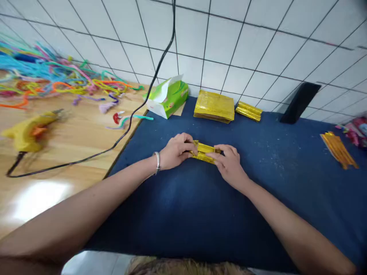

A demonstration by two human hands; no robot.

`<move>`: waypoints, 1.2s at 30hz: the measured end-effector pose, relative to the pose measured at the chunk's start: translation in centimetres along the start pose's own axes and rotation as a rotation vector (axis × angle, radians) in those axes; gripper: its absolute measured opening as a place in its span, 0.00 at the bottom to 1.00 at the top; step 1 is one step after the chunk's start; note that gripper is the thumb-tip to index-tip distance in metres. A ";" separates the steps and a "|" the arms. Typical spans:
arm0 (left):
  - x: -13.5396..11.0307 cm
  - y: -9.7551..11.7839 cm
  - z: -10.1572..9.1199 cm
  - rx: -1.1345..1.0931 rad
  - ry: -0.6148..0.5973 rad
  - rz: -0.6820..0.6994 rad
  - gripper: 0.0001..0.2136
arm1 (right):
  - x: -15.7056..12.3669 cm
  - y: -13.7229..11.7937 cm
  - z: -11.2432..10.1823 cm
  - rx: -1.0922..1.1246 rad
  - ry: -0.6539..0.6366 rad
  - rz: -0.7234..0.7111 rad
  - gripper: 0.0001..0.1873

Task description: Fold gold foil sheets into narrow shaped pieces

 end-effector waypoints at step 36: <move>-0.3 -0.4 -0.9 0.087 -0.144 0.231 0.22 | 0.2 0.1 0.5 -0.123 -0.171 -0.163 0.33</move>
Point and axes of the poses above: each hand's wrist, its own x-axis towards the middle knuckle, its own z-axis out of the palm, y = z × x, the point moved 2 cm from there along x, towards the middle knuckle, and after that the axes turned 2 degrees about y, right-handed, at the moved point
